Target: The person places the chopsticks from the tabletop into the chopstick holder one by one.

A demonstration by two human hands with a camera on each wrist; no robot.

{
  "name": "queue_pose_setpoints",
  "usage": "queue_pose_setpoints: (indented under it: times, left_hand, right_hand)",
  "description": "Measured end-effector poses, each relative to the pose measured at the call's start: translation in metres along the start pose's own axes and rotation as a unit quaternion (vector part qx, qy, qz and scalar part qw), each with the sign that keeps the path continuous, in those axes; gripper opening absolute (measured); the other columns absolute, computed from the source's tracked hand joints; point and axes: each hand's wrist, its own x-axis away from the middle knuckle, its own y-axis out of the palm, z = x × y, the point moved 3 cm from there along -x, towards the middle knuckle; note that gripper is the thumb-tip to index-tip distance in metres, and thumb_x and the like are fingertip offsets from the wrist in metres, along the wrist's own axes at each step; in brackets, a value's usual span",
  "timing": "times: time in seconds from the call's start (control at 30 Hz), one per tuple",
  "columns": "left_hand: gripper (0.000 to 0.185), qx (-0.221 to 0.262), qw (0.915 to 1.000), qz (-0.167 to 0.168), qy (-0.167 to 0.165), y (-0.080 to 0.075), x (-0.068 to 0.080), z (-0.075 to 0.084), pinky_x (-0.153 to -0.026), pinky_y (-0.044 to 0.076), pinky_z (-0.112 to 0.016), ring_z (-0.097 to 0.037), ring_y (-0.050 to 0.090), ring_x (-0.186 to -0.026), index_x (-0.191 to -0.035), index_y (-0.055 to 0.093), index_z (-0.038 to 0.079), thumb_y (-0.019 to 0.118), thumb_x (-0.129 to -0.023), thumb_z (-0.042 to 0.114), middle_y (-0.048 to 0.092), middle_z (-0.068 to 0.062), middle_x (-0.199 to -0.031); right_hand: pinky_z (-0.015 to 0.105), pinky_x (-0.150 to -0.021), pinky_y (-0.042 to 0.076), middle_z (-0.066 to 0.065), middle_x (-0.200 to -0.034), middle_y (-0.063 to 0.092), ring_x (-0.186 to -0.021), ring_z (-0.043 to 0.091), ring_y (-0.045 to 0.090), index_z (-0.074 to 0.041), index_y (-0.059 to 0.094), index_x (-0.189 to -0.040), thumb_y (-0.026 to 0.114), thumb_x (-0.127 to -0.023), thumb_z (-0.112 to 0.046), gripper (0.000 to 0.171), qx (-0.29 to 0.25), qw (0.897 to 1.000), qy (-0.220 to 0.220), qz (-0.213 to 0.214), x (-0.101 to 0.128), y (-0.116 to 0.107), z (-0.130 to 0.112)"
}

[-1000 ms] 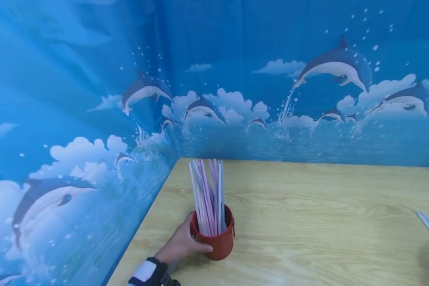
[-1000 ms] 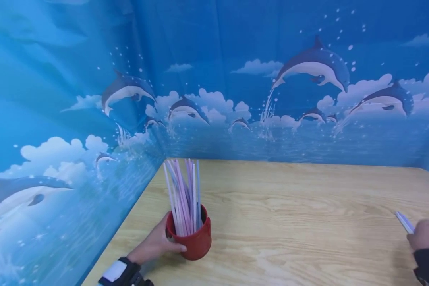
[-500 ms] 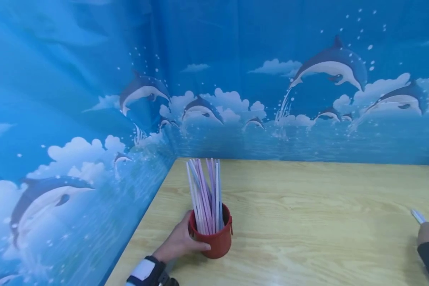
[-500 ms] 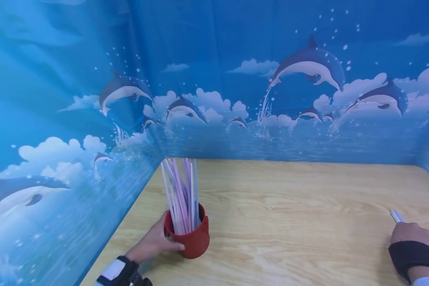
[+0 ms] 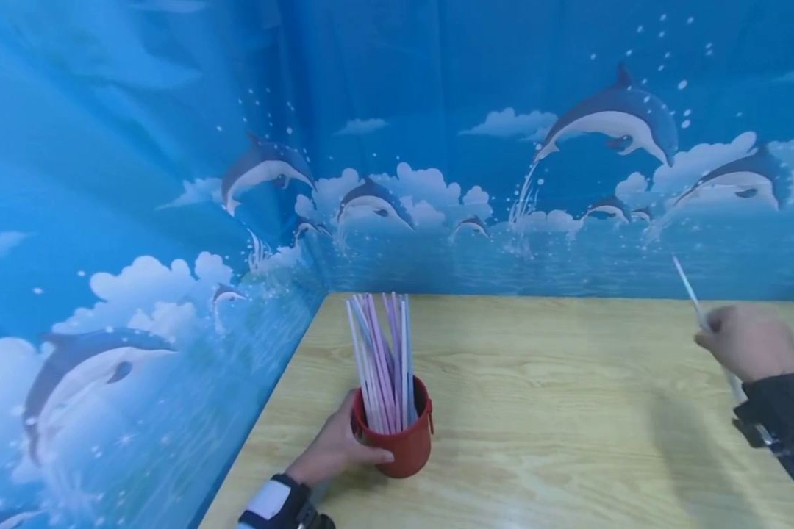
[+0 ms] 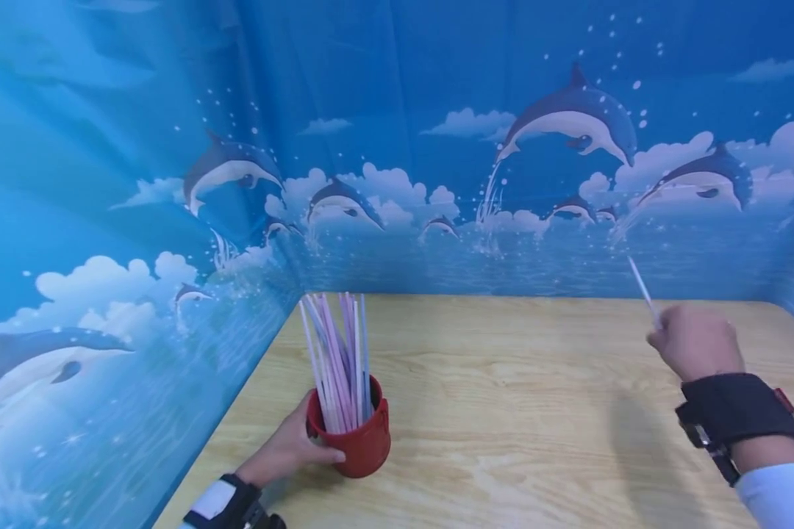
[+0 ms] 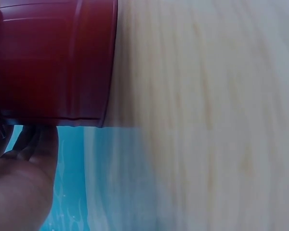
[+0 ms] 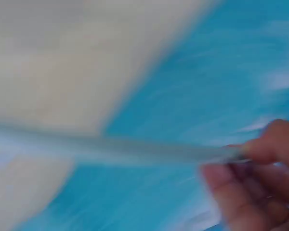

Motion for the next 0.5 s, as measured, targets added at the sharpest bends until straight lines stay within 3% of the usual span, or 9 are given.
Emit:
queue_pose_setpoints:
  times: [0.07,0.1,0.13,0.2,0.27,0.3,0.33,0.37,0.5]
  left_hand:
    - [0.090,0.003,1.0000,-0.004,-0.003,0.000,0.004,0.007,-0.097,0.028,-0.050,-0.021,0.038,-0.116,-0.125,0.025,0.030,0.077,-0.051,0.031,0.039,0.006,-0.126]
    - [0.090,0.004,1.0000,-0.005,-0.003,0.000,0.004,0.006,-0.097,0.028,-0.050,-0.021,0.038,-0.116,-0.125,0.025,0.030,0.077,-0.052,0.031,0.039,0.006,-0.126]
    - [0.090,0.004,1.0000,-0.005,-0.002,0.000,0.003,0.006,-0.097,0.028,-0.050,-0.021,0.038,-0.117,-0.125,0.024,0.030,0.077,-0.052,0.031,0.038,0.006,-0.126]
    - [0.090,0.001,1.0000,-0.004,0.002,0.001,0.002,0.001,-0.097,0.028,-0.050,-0.020,0.038,-0.117,-0.125,0.024,0.031,0.077,-0.052,0.031,0.038,0.007,-0.126]
    - [0.090,-0.003,0.9999,-0.003,0.010,0.002,-0.001,-0.006,-0.097,0.028,-0.050,-0.019,0.038,-0.117,-0.125,0.023,0.033,0.076,-0.052,0.032,0.038,0.008,-0.126]
    - [0.090,-0.006,0.9998,-0.001,0.018,0.002,-0.003,-0.010,-0.097,0.029,-0.050,-0.018,0.038,-0.116,-0.125,0.023,0.034,0.077,-0.052,0.032,0.038,0.009,-0.126]
    - [0.090,-0.003,0.9997,-0.004,0.025,0.003,-0.004,-0.009,-0.097,0.029,-0.049,-0.018,0.039,-0.116,-0.125,0.023,0.034,0.077,-0.053,0.031,0.039,0.009,-0.126]
    - [0.089,-0.004,0.9995,-0.004,0.030,0.003,-0.005,-0.010,-0.096,0.030,-0.049,-0.017,0.039,-0.116,-0.125,0.023,0.034,0.076,-0.053,0.031,0.039,0.010,-0.125]
    - [0.088,-0.007,0.9990,-0.007,0.044,0.005,-0.007,-0.010,-0.096,0.032,-0.047,-0.016,0.040,-0.114,-0.125,0.023,0.036,0.076,-0.054,0.030,0.039,0.011,-0.125]
  right_hand:
    - [0.026,-0.039,0.040,0.002,-0.065,0.064,-0.051,0.013,0.054,0.001,0.064,-0.087,0.053,-0.081,-0.030,0.033,-0.096,0.994,-0.031,0.049,-0.001,-0.016,-0.041]
    - [0.024,-0.044,0.045,-0.001,-0.074,0.066,-0.057,0.011,0.058,0.001,0.062,-0.095,0.052,-0.082,-0.029,0.035,-0.171,0.980,-0.060,0.080,0.000,-0.024,-0.068]
    - [0.022,-0.049,0.049,-0.003,-0.081,0.067,-0.063,0.010,0.061,0.002,0.060,-0.099,0.051,-0.083,-0.026,0.034,-0.256,0.957,-0.091,0.105,0.004,-0.031,-0.097]
    - [0.016,-0.061,0.051,-0.006,-0.085,0.066,-0.073,0.006,0.062,0.005,0.059,-0.099,0.055,-0.079,-0.005,0.023,-0.420,0.886,-0.164,0.113,0.016,-0.039,-0.152]
    - [0.020,-0.069,0.050,0.002,-0.088,0.066,-0.077,0.010,0.063,0.009,0.057,-0.098,0.055,-0.077,0.002,0.022,-0.528,0.817,-0.218,0.073,0.026,-0.030,-0.194]
    - [0.023,-0.070,0.050,0.010,-0.088,0.065,-0.078,0.015,0.063,0.010,0.057,-0.097,0.055,-0.076,0.003,0.022,-0.563,0.792,-0.231,0.041,0.031,-0.021,-0.211]
    - [0.025,-0.070,0.050,0.013,-0.089,0.064,-0.078,0.016,0.063,0.008,0.058,-0.097,0.056,-0.077,0.001,0.022,-0.578,0.782,-0.232,0.007,0.035,-0.011,-0.226]
    - [0.025,-0.071,0.050,0.013,-0.090,0.064,-0.079,0.015,0.063,0.005,0.059,-0.097,0.056,-0.077,-0.003,0.022,-0.571,0.787,-0.230,-0.024,0.039,0.002,-0.238]
    - [0.020,-0.070,0.051,0.006,-0.088,0.066,-0.076,0.008,0.062,-0.009,0.064,-0.092,0.059,-0.078,-0.015,0.017,-0.478,0.847,-0.192,-0.132,0.049,0.052,-0.265]
